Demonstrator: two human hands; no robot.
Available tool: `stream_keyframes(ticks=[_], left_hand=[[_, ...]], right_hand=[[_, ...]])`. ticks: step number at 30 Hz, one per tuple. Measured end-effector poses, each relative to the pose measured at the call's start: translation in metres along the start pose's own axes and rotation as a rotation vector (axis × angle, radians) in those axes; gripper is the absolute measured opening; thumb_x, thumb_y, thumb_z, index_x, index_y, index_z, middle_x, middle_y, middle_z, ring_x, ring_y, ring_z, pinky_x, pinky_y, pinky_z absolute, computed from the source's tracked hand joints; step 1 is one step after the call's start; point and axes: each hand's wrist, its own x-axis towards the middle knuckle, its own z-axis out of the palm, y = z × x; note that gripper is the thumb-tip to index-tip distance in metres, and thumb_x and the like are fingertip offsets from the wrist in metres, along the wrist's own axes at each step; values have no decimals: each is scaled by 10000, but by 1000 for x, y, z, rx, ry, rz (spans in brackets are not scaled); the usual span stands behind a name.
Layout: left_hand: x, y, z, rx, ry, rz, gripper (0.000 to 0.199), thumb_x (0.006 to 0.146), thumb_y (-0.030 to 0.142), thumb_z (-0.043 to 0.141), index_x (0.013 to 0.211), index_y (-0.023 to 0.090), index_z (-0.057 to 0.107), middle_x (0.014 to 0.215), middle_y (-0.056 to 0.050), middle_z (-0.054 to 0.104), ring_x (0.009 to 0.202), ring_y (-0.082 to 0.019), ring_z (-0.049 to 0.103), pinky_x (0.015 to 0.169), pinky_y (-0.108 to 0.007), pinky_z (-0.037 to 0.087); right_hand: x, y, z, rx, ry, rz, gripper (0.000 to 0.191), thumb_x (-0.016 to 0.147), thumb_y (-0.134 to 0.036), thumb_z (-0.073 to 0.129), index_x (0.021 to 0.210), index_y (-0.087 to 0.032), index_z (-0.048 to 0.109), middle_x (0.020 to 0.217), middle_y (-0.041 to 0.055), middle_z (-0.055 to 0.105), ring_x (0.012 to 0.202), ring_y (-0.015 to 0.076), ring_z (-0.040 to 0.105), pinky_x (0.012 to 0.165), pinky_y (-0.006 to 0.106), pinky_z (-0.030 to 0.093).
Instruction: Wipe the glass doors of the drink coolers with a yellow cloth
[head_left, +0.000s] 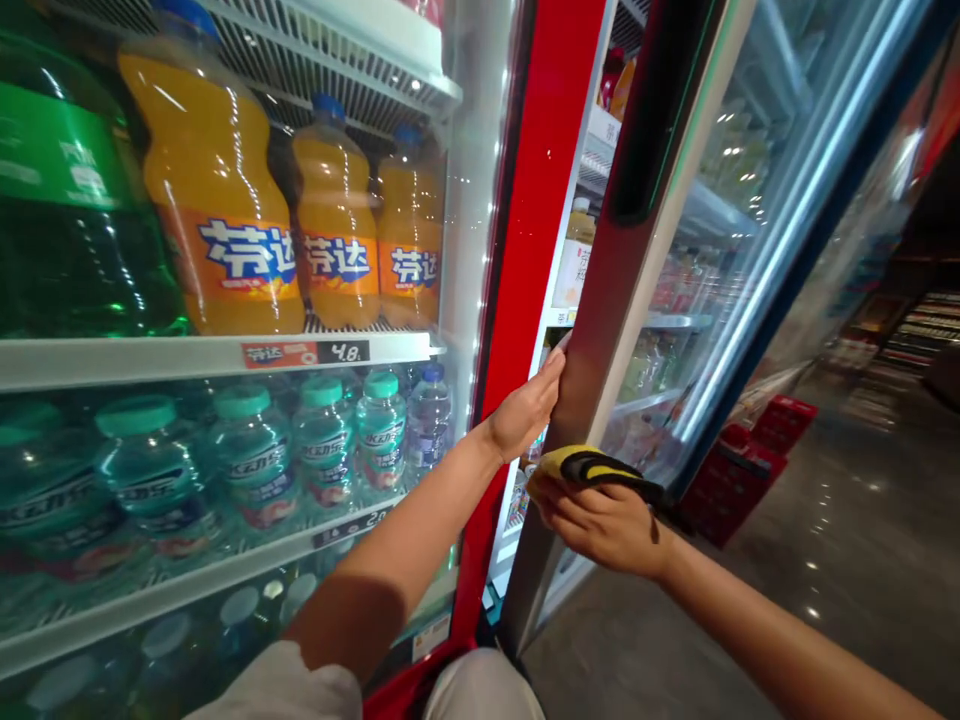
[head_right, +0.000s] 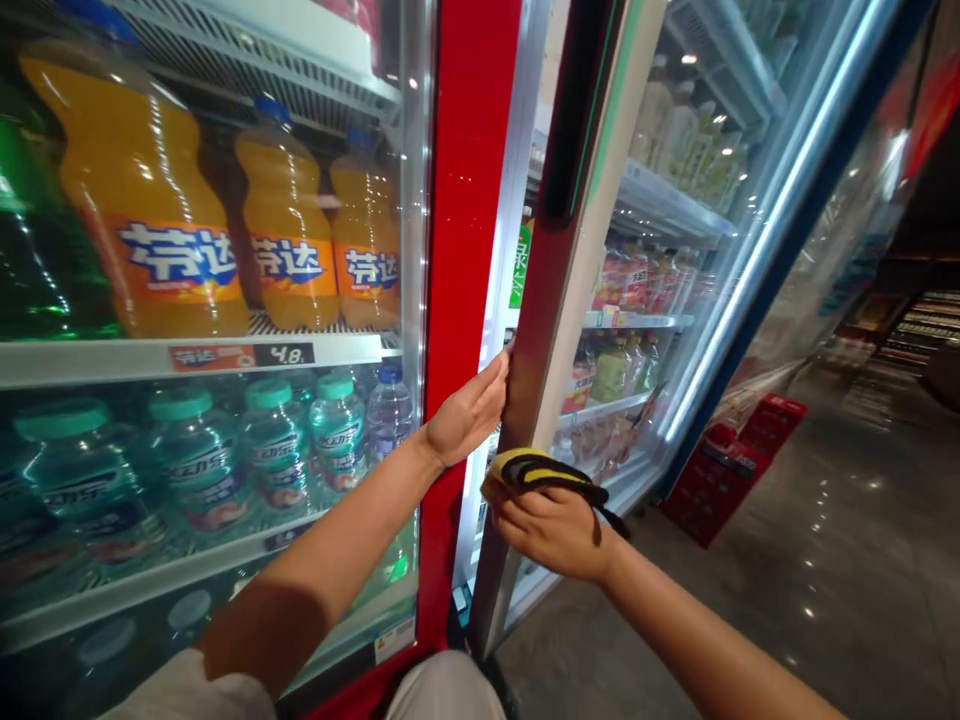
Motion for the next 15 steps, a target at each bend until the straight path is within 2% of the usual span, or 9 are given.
stream_keyframes(ticks=[3,5,7,9,12,14,15], left_hand=[[-17,-16,-19,102,-23,-100,592,905,695,595,1383,347,632,1411,-35,664,1438,-265,506,1179,-489,425],[-28,-27,-30,194,-2,-134,623,915,714,555,1442,382,569,1463,-43,623,1433,-275,512,1171,-538,423],[-37,-38,-37,300,42,-127,611,941,696,523,1485,419,501,1503,-36,586,1428,-267,519,1155,-570,431],[-46,-48,-44,370,39,-144,603,965,698,466,1505,431,461,1537,-29,553,1450,-240,493,1148,-556,437],[-66,-63,-54,388,-59,-250,646,976,744,335,1531,426,423,1614,-14,461,1529,-190,361,1204,-491,368],[-83,-73,-62,368,-121,-341,684,985,748,272,1578,413,330,1683,5,336,1571,-170,244,1251,-477,273],[-92,-78,-65,350,-148,-394,697,994,739,248,1606,405,244,1715,15,248,1584,-166,191,1269,-480,222]], right_hand=[[-6,-11,13,-16,-14,107,241,1003,-184,560,1166,-240,729,1312,43,735,1129,187,684,766,337,504],[-12,-22,22,63,-36,69,259,1011,-176,519,1130,-251,737,1287,33,747,1070,170,696,750,325,515],[-19,-30,27,155,-42,-29,294,1020,-154,474,1121,-252,733,1272,14,753,1021,143,698,773,298,531],[-24,-34,29,189,-36,-71,327,1023,-134,449,1169,-251,718,1281,-4,748,1015,128,693,809,277,539],[-31,-41,35,129,-33,52,327,1014,-152,489,1239,-260,700,1293,13,743,1105,150,679,845,307,545],[-39,-56,47,90,-55,114,278,995,-168,530,1183,-236,724,1274,51,750,1145,178,673,865,331,546],[-44,-66,54,85,-71,95,259,985,-162,535,1138,-217,737,1253,64,756,1151,184,672,890,331,545]])
